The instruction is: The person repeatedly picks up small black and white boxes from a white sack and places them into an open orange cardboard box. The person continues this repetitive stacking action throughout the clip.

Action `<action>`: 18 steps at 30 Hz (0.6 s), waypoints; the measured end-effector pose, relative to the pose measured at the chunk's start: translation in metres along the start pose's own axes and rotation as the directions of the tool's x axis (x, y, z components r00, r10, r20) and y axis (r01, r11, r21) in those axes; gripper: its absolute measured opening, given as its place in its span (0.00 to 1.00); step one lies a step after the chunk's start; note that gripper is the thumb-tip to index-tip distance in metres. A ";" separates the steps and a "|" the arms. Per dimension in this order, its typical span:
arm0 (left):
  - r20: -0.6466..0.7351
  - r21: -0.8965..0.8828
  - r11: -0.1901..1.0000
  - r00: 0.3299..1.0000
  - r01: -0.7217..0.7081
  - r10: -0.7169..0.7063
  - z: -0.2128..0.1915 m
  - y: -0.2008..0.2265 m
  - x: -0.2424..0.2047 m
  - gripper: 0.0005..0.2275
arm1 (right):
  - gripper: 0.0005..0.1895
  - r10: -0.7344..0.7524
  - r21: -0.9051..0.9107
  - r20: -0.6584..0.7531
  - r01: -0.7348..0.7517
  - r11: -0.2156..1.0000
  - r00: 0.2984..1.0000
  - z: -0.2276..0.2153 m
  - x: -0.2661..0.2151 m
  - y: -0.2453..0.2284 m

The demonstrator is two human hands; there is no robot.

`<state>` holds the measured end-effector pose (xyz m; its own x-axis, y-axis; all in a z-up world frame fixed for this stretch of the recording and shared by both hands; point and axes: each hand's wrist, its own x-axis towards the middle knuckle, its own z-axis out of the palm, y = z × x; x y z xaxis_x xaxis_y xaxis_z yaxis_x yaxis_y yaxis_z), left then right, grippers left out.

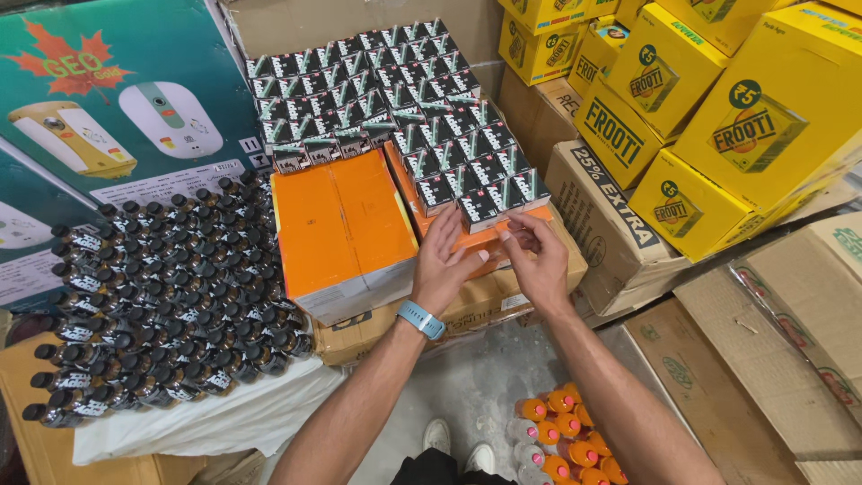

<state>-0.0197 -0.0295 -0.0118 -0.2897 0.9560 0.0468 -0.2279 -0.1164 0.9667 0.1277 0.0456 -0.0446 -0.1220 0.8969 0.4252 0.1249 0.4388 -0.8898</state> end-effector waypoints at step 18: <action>0.366 0.317 0.948 0.926 -0.027 -0.097 -0.037 0.004 -0.079 0.37 | 0.28 0.099 0.171 0.184 -0.131 0.977 0.978 -0.066 -0.094 -0.061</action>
